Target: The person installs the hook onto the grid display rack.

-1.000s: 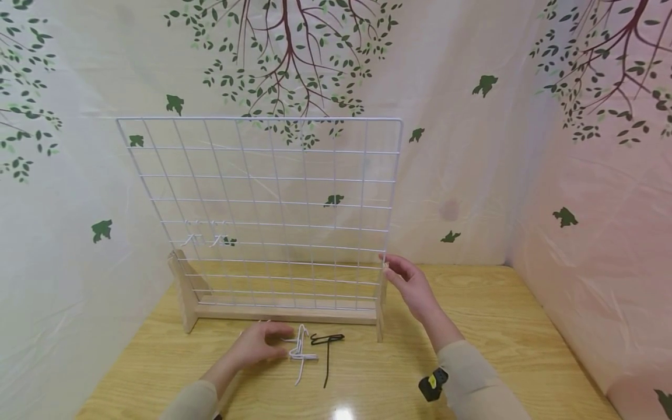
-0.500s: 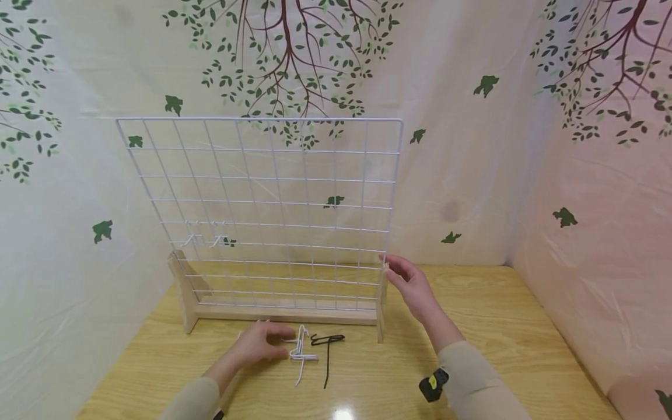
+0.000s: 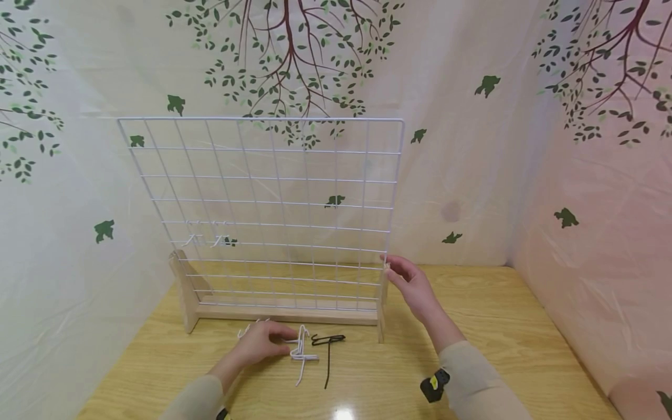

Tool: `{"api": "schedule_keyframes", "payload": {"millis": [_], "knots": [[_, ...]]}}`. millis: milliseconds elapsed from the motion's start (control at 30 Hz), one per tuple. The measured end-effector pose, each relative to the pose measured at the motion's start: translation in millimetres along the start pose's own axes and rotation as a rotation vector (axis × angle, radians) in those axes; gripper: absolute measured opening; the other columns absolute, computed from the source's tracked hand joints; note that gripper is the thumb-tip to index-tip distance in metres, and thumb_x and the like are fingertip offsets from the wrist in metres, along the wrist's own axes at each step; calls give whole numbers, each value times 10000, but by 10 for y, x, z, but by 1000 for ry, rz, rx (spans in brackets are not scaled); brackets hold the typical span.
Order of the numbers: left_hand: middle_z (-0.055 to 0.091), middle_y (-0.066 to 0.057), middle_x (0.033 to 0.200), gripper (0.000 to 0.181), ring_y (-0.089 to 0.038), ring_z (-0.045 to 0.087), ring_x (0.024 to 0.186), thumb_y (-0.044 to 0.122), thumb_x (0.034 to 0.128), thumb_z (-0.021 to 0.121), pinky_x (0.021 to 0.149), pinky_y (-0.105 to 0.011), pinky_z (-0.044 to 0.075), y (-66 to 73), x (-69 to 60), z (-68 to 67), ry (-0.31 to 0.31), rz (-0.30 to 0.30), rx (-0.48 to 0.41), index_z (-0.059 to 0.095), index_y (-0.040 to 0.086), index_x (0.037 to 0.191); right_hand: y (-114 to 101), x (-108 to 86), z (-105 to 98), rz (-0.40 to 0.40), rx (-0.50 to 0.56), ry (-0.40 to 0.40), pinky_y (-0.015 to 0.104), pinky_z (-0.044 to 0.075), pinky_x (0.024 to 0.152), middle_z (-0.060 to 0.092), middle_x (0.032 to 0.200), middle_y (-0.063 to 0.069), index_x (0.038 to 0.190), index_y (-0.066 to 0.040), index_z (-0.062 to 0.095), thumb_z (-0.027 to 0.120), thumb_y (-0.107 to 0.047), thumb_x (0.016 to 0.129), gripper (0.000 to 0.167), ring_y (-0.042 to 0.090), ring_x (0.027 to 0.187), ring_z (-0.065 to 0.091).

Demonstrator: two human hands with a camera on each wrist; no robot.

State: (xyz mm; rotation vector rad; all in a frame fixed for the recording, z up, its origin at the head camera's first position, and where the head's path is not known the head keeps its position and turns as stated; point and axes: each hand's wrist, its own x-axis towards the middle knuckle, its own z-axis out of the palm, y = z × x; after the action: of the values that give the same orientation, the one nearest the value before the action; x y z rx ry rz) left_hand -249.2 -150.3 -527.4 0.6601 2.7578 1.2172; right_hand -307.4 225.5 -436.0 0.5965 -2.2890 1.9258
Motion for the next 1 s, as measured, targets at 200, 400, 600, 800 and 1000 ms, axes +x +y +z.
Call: {"api": "schedule_keyframes", "payload": {"millis": [200, 400, 600, 800, 1000], "knots": [[731, 70, 1007, 249, -147, 656, 955, 149, 779, 833, 889, -366, 506, -14, 1, 37, 18, -6, 7, 761, 155, 1018, -7, -18, -8, 1, 5, -4, 152, 421, 948, 594, 1331, -41, 1379, 38, 502, 580, -175, 1015, 429, 19, 1167, 527], [719, 73, 953, 230, -122, 653, 898, 100, 763, 833, 844, -329, 520, -17, 6, 66, 34, -3, -15, 750, 147, 973, -13, -28, -20, 0, 18, -16, 154, 422, 951, 595, 1257, -172, 1383, 24, 503, 575, -178, 1018, 423, 25, 1175, 527], [692, 124, 881, 197, -59, 628, 835, 96, 762, 827, 797, -291, 520, -28, 9, 85, 32, -9, -3, 736, 169, 920, -7, -36, -24, 0, 14, -17, 155, 424, 951, 600, 1249, -172, 1380, 22, 509, 575, -184, 1018, 422, 22, 1167, 534], [679, 122, 854, 171, -60, 617, 811, 56, 772, 807, 774, -279, 521, -13, -2, 96, 41, 13, 5, 730, 157, 888, -17, -58, -19, 5, 11, -16, 153, 418, 954, 598, 1254, -178, 1380, 18, 509, 572, -192, 1020, 421, 18, 1174, 528], [667, 121, 848, 134, -87, 611, 827, 70, 797, 795, 788, -301, 510, 39, -15, 92, 39, 7, 7, 724, 156, 871, -28, -83, -19, 3, 8, -18, 152, 417, 954, 595, 1266, -163, 1388, 9, 505, 567, -194, 1022, 423, 18, 1175, 525]]}}
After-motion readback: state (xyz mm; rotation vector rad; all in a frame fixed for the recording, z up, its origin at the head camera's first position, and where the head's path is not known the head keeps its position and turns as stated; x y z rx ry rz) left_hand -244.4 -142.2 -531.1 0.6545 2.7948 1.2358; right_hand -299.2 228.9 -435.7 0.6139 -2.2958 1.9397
